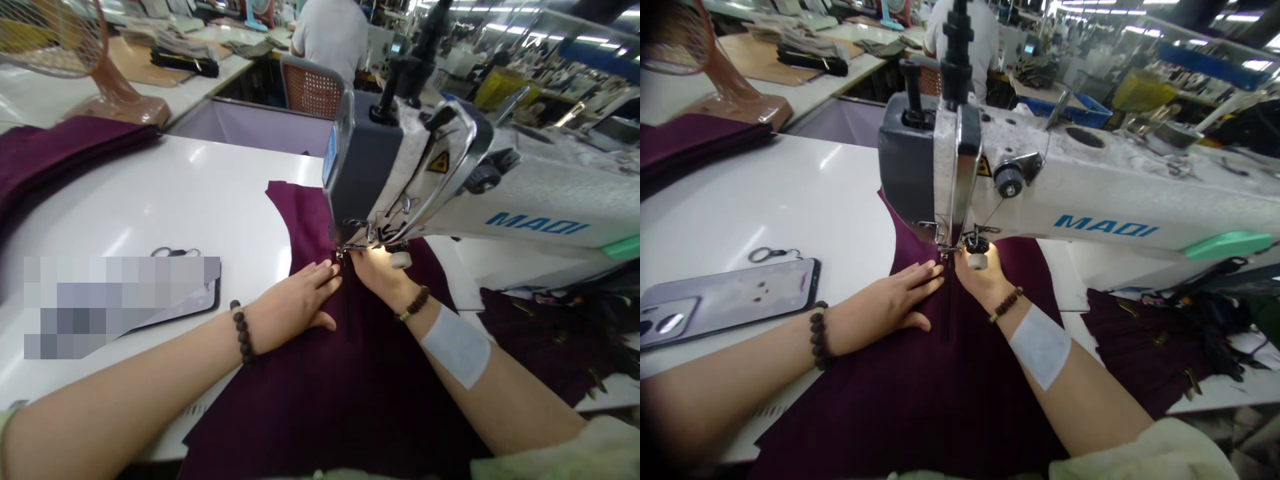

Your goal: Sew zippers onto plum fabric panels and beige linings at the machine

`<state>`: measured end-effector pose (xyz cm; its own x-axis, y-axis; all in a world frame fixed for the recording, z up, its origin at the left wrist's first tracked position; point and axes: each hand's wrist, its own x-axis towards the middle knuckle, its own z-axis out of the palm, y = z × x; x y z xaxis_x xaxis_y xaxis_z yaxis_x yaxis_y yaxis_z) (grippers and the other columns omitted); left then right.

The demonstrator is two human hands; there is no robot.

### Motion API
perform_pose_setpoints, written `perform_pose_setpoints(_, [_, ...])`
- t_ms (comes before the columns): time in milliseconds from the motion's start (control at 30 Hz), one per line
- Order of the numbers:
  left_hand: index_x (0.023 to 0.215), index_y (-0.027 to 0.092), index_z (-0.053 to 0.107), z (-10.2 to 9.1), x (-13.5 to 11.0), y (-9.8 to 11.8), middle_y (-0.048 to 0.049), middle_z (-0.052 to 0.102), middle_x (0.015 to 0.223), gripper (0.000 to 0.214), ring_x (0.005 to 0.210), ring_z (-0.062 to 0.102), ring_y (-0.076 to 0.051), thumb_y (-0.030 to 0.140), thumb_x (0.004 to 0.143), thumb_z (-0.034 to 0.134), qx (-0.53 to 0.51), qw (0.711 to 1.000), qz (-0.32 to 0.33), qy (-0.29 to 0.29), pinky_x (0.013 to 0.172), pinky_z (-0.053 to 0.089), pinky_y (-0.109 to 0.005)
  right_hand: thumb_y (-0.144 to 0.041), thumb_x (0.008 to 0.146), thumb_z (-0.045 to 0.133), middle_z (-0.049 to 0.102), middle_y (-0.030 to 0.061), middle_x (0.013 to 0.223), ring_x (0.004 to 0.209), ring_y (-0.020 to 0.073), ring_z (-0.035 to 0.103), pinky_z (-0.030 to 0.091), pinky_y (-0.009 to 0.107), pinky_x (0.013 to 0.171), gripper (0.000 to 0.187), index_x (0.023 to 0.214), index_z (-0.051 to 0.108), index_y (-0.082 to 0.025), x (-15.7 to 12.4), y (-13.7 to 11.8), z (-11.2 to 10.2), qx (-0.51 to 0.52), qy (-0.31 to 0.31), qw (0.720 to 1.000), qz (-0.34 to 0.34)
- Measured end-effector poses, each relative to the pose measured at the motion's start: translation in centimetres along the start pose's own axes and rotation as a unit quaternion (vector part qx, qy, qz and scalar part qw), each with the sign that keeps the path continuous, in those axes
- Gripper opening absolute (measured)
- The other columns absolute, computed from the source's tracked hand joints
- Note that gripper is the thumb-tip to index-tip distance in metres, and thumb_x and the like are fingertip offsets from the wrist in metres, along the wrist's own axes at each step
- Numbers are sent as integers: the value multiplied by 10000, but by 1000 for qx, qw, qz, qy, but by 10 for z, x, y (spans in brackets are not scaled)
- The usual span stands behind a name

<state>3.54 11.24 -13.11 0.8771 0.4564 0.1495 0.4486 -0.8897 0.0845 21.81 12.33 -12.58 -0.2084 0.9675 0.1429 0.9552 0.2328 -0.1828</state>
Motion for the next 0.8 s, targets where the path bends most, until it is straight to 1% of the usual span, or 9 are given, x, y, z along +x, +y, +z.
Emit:
perform_pose_setpoints(67, [1221,25,474,-2,-7,7,-191,461,1298,651,1230,415,-270,503,786,550,0,1000,-13,11,1030,362,-381,-223,899,345,601,149,1093,1038,234,545,434,372,891,320,1079,579,-100,-21,-2,-5,11,-10,1000,-23])
perform_pose_setpoints(133, [1214,3,471,-4,-16,18,-214,458,1291,652,1228,415,-281,490,788,557,2,1000,-22,20,1020,376,-397,-267,886,403,464,144,1301,1219,235,409,363,416,998,399,1244,466,-103,-44,-3,-7,24,-20,997,-71])
perform_pose_setpoints(167, [1213,-4,470,-5,-20,24,-225,455,1289,657,1230,410,-291,484,785,567,3,999,-24,21,1016,382,-411,-268,887,401,397,137,1361,1273,232,339,319,450,1032,435,1292,414,-108,-54,-3,-7,27,-21,995,-90])
perform_pose_setpoints(200, [1212,-10,468,-5,-24,30,-234,450,1289,664,1231,406,-303,480,778,579,2,999,-25,23,1009,387,-428,-264,889,391,350,134,1393,1303,230,288,284,480,1051,456,1319,377,-111,-62,-3,-6,29,-22,994,-107])
perform_pose_setpoints(267, [1222,-15,455,-5,-30,40,-248,431,1300,687,1232,399,-320,474,763,603,-3,1000,-22,22,995,399,-452,-254,896,367,356,145,1387,1306,229,284,260,500,1062,443,1308,389,-91,-71,-2,-4,33,-15,993,-115])
perform_pose_setpoints(367, [1224,-26,448,-4,-33,51,-261,425,1298,718,1225,404,-330,483,747,619,-6,1000,-18,25,981,412,-458,-241,900,355,400,166,1352,1290,233,316,274,481,1065,425,1270,426,-46,-72,0,-2,39,-12,992,-123])
perform_pose_setpoints(433, [1212,-31,459,-4,-33,55,-264,438,1286,729,1215,416,-334,488,732,633,-4,1000,-15,25,978,415,-456,-236,901,351,394,159,1360,1294,232,310,283,480,1062,426,1275,423,-46,-71,1,-3,33,-20,990,-134])
perform_pose_setpoints(667, [1203,-23,472,-3,-30,58,-259,443,1285,745,1214,414,-337,476,692,682,-9,1000,-18,14,978,417,-433,-260,901,350,352,138,1392,1302,229,294,278,476,1062,451,1300,407,-59,-73,1,-5,-11,-34,990,-136])
perform_pose_setpoints(800, [1219,-4,469,2,-31,58,-253,438,1293,736,1226,397,-342,476,701,675,-18,1000,-13,13,979,410,-461,-263,901,352,358,138,1388,1304,222,290,271,464,1068,454,1302,407,-58,-73,2,-4,-13,-31,989,-142])
